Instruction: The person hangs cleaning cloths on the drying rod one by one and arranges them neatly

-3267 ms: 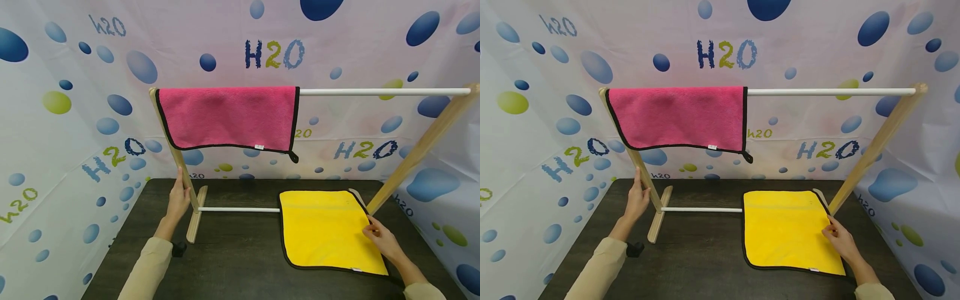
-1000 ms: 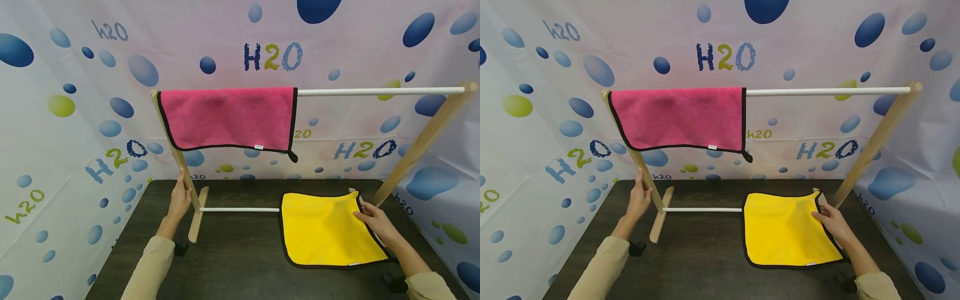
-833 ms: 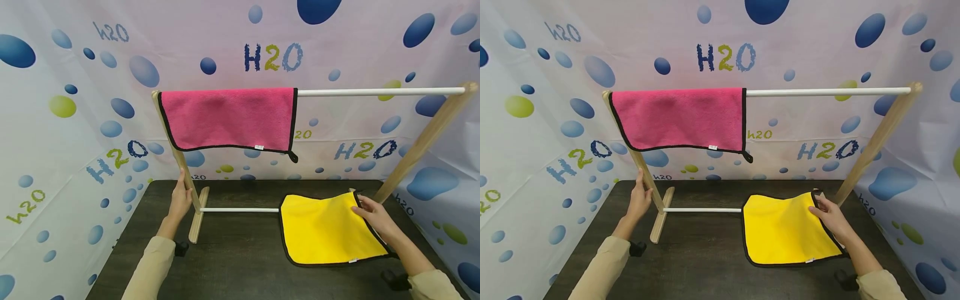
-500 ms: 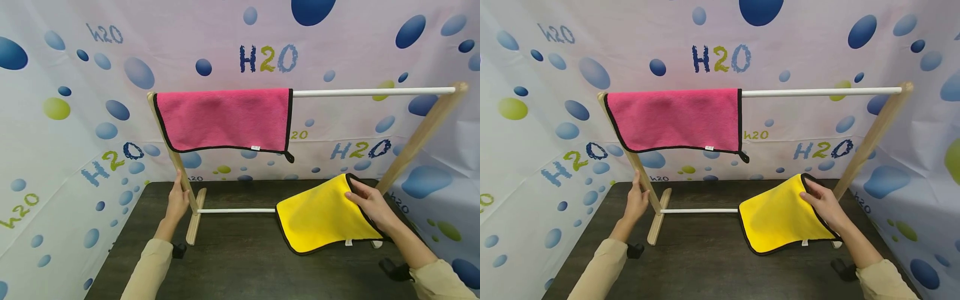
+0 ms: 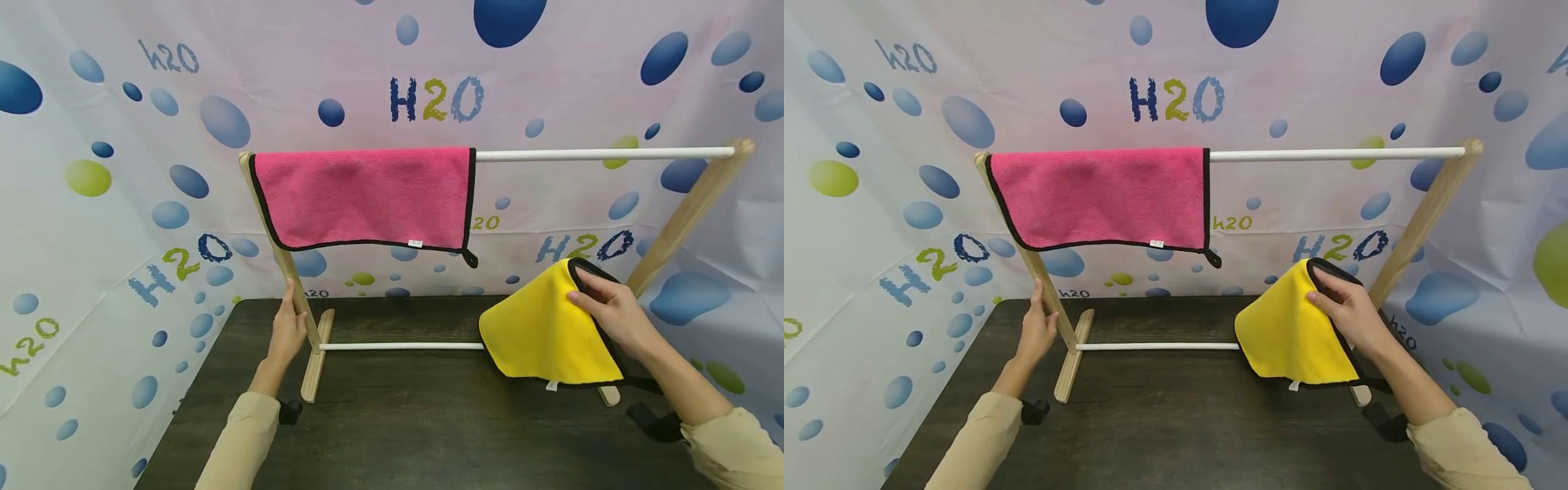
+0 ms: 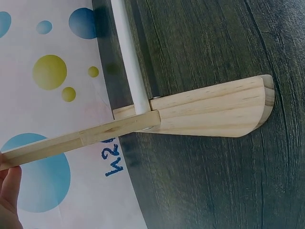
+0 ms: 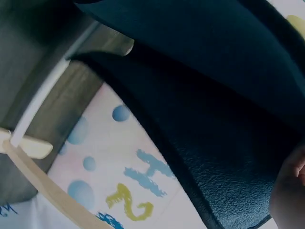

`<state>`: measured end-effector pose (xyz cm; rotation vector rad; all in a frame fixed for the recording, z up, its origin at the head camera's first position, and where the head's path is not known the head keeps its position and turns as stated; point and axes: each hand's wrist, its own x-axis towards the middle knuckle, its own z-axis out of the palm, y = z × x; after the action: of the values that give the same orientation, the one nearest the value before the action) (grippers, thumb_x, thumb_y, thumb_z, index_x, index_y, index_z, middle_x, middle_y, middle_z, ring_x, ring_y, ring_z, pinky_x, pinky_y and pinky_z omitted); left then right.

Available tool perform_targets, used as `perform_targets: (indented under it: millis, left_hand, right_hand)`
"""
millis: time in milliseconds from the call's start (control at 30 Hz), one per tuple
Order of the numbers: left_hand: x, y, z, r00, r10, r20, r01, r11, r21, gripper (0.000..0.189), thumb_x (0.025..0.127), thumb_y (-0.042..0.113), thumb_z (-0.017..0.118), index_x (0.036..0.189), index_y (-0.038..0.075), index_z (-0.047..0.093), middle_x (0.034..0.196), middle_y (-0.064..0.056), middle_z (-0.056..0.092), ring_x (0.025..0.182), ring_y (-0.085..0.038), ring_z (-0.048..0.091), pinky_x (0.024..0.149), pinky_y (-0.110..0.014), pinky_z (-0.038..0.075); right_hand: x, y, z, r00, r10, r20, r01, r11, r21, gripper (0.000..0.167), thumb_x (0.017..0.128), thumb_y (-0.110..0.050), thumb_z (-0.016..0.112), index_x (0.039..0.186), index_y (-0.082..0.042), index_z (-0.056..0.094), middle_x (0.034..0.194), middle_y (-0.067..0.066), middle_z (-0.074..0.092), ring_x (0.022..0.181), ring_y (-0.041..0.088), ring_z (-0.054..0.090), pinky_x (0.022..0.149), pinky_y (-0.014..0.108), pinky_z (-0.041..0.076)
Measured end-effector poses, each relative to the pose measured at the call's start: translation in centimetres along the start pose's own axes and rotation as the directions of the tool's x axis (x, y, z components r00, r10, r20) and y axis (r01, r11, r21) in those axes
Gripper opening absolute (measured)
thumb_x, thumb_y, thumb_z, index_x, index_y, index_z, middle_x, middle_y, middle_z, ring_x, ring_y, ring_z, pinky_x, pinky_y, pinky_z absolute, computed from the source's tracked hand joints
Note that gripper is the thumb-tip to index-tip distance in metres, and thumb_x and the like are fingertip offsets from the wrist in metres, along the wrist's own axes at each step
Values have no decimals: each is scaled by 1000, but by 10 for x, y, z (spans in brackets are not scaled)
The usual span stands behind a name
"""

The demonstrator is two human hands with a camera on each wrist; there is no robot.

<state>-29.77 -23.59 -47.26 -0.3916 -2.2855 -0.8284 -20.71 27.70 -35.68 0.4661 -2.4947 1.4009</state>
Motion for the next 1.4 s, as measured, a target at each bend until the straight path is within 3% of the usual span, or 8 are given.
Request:
perform_targets:
  millis: [167,300,400,500,600,800,967,1400]
  left_hand:
    - [-1,1,-2,1000,4,-1,-4,1000,5,81,80,-19,53,145,3,11,128,-39,37,107,-50,47,75,-55,45]
    - [0,0,-2,1000,8,2,-8,1000,3,80,80,-19,53,145,3,11,128,-39,37,108,-50,47,75,-55,45]
    - [0,1,-1,1000,6,7,-6,1000,-3,81,80,-19,53,146,3,10,128,-39,37,107,-50,46,75,-55,45]
    - [0,1,-1,1000,10,0,-10,1000,-7,81,80,-19,53,145,3,11,127,-39,38,106,-51,47,74,-55,45]
    - [0,1,0,1000,23,-8,-23,1000,-4,81,80,-19,53,145,4,11,127,-39,38,106,-51,47,73,-55,46]
    - [1,1,0,1000,24,-8,-24,1000,-1,81,80,-18,53,145,4,11,129,-39,37,108,-50,46,76,-55,45]
    - [-1,1,-1,1000,15,1,-15,1000,3,81,80,-18,53,146,3,10,129,-39,36,108,-51,45,77,-56,44]
    - [-2,2,-1,1000,-4,11,3,1000,6,84,80,-18,53,147,6,8,128,-39,37,107,-51,46,75,-56,45]
  right_hand:
    - [6,-9,-6,995,-63,-73,55,993,-100,49,91,-6,54,134,8,37,94,-30,54,66,-1,56,56,14,48]
    - [10,-18,-10,972,-166,-166,138,976,-167,45,88,-2,56,131,7,43,92,-27,51,65,-4,50,55,9,43]
    - [15,-25,-15,931,-285,-227,232,944,-233,44,84,6,58,127,8,48,89,-24,48,63,-3,41,53,8,34]
    - [23,-33,-21,876,-405,-260,326,897,-299,44,78,15,60,121,10,52,86,-22,45,61,0,34,54,11,29]
    - [30,-44,-27,831,-480,-280,373,855,-360,42,72,21,61,113,13,57,84,-19,43,61,-1,32,56,10,28]
    - [47,-58,-42,774,-561,-294,397,791,-465,28,66,23,65,91,11,58,74,0,39,66,0,31,60,12,25]
    - [58,-69,-51,732,-608,-308,409,754,-515,23,70,16,67,89,10,57,73,10,40,71,-1,31,63,12,24]
    - [85,-107,-78,674,-667,-318,382,683,-623,21,70,16,68,81,8,51,73,-7,32,76,-4,27,65,15,22]
